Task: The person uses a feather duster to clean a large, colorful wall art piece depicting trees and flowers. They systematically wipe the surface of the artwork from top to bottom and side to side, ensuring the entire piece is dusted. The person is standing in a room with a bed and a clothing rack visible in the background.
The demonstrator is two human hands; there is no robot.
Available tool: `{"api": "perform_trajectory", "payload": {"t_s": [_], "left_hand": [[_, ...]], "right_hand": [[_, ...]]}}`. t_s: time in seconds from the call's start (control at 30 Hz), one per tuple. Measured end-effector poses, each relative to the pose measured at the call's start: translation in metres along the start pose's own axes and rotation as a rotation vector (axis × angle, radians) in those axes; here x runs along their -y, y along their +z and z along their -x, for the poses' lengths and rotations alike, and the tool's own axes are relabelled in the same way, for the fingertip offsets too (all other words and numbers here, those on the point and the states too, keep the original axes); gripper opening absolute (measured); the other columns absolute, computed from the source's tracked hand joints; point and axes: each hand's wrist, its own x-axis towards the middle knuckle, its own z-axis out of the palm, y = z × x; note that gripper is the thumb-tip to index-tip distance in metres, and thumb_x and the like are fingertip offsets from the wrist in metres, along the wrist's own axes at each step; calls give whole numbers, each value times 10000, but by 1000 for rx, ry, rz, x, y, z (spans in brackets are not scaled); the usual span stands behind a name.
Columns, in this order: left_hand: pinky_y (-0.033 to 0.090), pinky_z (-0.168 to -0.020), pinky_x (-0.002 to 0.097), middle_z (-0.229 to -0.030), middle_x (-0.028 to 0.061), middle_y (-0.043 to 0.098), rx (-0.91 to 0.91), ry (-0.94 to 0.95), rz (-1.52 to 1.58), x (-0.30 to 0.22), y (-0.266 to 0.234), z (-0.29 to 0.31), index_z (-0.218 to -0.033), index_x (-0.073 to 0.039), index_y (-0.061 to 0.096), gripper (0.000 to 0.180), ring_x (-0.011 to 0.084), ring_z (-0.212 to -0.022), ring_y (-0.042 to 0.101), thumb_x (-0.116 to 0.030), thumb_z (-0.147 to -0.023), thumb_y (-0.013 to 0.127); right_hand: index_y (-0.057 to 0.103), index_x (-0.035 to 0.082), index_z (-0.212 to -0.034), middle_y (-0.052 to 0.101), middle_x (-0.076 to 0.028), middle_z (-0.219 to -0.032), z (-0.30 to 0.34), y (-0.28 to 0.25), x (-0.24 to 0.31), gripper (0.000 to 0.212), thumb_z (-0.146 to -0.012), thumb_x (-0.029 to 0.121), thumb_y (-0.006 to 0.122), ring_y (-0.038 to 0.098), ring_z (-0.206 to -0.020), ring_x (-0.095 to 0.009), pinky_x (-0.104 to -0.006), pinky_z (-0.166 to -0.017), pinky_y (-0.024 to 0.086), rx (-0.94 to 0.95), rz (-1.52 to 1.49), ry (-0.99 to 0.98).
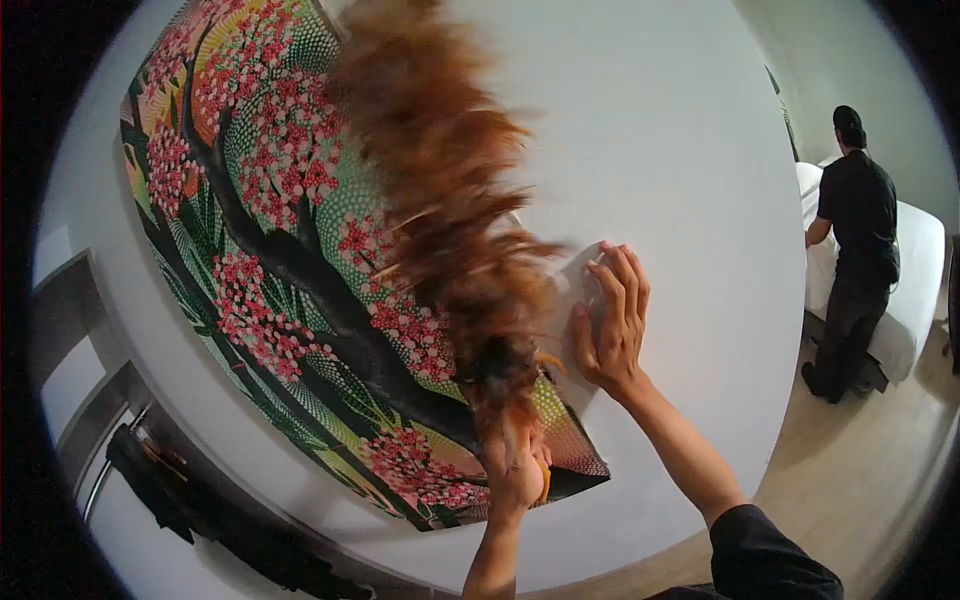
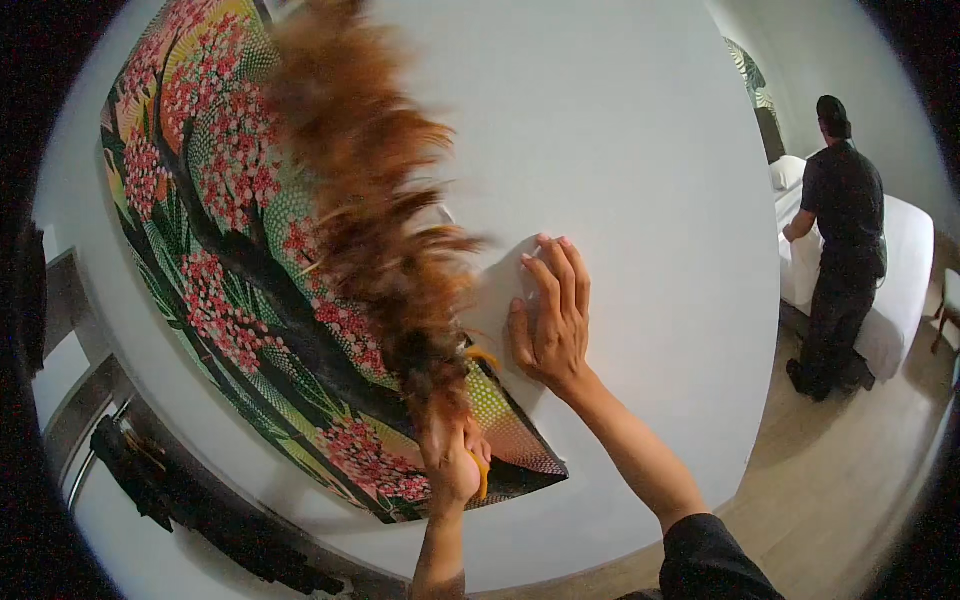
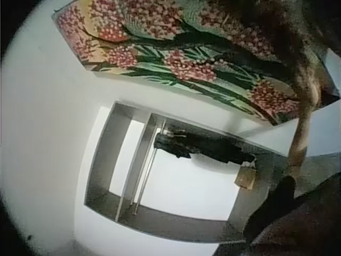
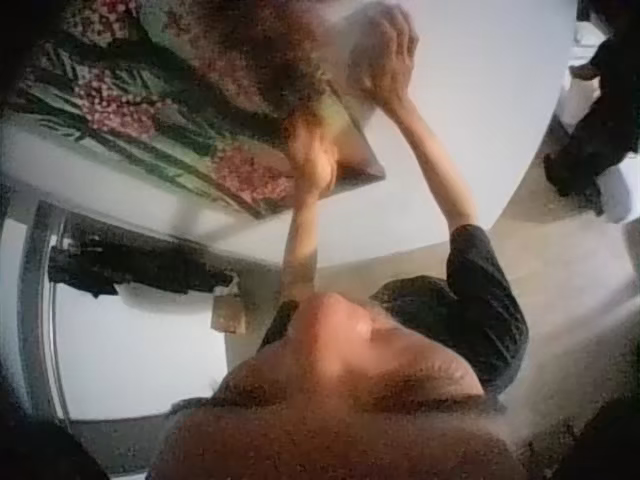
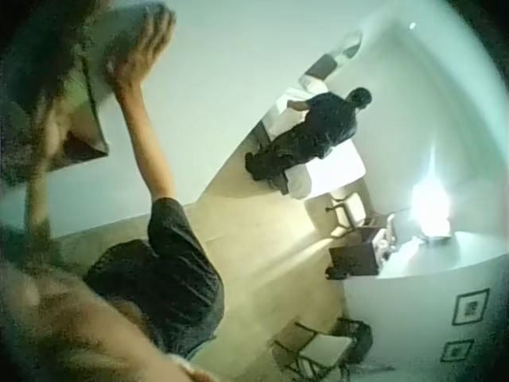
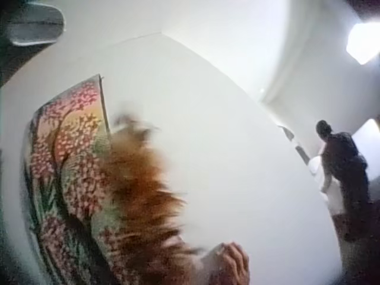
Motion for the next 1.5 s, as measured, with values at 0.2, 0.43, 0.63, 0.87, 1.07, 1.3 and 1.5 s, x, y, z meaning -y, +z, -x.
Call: {"api": "perform_trajectory", "payload": {"t_s": [0.2, 0.43, 0.63, 0.87, 1.07, 1.3, 1.5], "left_hand": [[440, -493, 302, -711, 4, 420, 31, -31, 210, 9, -4, 1, -1104, -104, 492, 224, 120, -540, 442, -325, -1085, 463], [430, -450, 312, -677, -24, 365, -148, -86, 226, 26, -19, -4, -1005, -152, 456, 292, 133, -479, 398, -433, -1076, 488], [422, -472, 310, -718, -11, 435, -7, 1, 243, 22, -20, -1, -1022, -106, 483, 207, 118, -485, 389, -308, -1066, 506], [459, -487, 329, -663, -4, 383, 133, -16, 164, 13, -16, 2, -956, -75, 491, 292, 117, -491, 428, -346, -1059, 528], [420, -468, 309, -688, -30, 399, 144, -51, 194, 10, -14, -11, -1069, -131, 501, 297, 123, -471, 414, -427, -1073, 483], [428, -518, 305, -711, -37, 395, 37, -65, 297, 20, -29, -9, -1100, -164, 522, 244, 115, -511, 418, -384, -1106, 417], [422, -476, 276, -679, -23, 407, -74, 102, 220, 19, -28, -6, -1069, -95, 521, 227, 112, -501, 423, -313, -1089, 462]], "right_hand": [[539, -7, -1309, 439, -262, -1519, 5, 2, 0, 462, -851, 40, 583, 341, -1447, -475, -555, -1189, 279, 29, 38, -5], [556, 1, -1293, 423, -269, -1530, 2, 2, 6, 451, -846, 38, 599, 343, -1446, -482, -559, -1189, 286, 37, 49, 10], [552, -5, -1293, 425, -260, -1532, 3, 2, 5, 456, -842, 35, 604, 334, -1455, -475, -553, -1193, 286, 28, 84, -14], [545, -1, -1297, 424, -247, -1538, 3, 1, 9, 458, -844, 26, 602, 327, -1462, -466, -549, -1197, 282, 25, 87, -9], [538, 5, -1307, 424, -244, -1537, 3, 0, 5, 462, -851, 32, 605, 324, -1464, -462, -549, -1198, 279, 30, 102, -13], [542, 8, -1306, 419, -242, -1540, 4, 0, 8, 457, -853, 28, 596, 323, -1466, -459, -548, -1196, 288, 42, 94, -3], [548, 14, -1306, 419, -236, -1542, 1, -1, 11, 460, -849, 31, 597, 326, -1463, -460, -549, -1193, 299, 33, 84, -14]]}}
